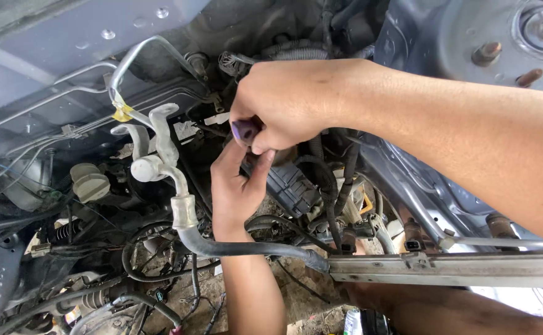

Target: Cleaning a fuse box cover with a brush and positioning it inside the engine bay

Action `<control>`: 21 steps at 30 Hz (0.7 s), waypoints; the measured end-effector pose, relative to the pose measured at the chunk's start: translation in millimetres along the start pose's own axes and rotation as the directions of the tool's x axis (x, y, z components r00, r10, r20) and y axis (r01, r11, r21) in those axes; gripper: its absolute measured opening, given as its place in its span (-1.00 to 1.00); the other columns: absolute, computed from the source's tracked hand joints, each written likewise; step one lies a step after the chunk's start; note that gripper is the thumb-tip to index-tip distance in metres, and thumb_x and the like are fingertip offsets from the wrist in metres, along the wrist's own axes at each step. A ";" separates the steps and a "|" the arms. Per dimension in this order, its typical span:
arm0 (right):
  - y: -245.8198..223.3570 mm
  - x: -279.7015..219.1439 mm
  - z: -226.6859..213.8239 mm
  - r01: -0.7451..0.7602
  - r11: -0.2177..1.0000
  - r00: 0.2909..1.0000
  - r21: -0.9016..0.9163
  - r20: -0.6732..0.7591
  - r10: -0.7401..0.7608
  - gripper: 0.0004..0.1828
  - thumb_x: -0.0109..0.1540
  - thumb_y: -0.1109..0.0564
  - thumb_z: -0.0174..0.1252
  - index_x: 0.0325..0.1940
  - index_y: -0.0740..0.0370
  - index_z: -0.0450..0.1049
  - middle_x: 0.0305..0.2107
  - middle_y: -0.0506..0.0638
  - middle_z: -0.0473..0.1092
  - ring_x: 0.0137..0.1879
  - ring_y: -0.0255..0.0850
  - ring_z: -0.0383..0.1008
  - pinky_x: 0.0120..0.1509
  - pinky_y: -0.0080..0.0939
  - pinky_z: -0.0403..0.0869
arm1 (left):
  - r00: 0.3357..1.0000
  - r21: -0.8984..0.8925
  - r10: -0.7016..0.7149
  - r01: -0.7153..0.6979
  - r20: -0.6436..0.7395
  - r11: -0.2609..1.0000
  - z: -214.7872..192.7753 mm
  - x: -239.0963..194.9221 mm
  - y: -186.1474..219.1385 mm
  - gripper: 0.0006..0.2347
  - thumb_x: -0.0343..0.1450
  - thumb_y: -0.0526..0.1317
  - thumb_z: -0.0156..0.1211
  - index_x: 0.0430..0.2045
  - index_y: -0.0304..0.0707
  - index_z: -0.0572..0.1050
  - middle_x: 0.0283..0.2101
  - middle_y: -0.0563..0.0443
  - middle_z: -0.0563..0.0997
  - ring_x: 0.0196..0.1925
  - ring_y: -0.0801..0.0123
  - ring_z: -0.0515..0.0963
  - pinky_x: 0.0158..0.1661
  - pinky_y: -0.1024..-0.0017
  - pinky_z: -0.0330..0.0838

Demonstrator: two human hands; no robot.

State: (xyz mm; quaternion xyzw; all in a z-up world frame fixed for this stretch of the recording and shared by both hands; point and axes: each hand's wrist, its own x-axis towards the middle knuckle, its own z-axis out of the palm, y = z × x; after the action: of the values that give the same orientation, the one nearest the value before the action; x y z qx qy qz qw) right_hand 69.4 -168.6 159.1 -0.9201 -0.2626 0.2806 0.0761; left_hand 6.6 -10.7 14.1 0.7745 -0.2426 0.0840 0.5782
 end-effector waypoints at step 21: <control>68.0 41.7 -11.7 0.374 0.913 0.580 -0.161 -0.728 -0.366 -0.70 0.32 -0.09 0.42 -0.33 0.07 0.53 -0.43 -0.14 0.47 -0.38 -0.24 0.42 -0.32 -0.19 0.36 | 0.617 0.535 -0.263 -0.308 0.742 0.787 -0.2 104.0 24.2 -0.87 0.40 -0.18 0.20 -0.43 -0.24 0.47 -0.20 -0.14 0.60 -0.11 0.00 0.58 -0.03 0.11 0.43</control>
State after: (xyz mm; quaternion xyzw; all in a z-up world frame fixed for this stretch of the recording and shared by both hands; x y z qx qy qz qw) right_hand 135.3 -204.4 129.4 -0.8773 -0.3923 -0.1407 0.2379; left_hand 85.5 -44.6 77.6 0.8711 -0.4391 -0.1813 0.1244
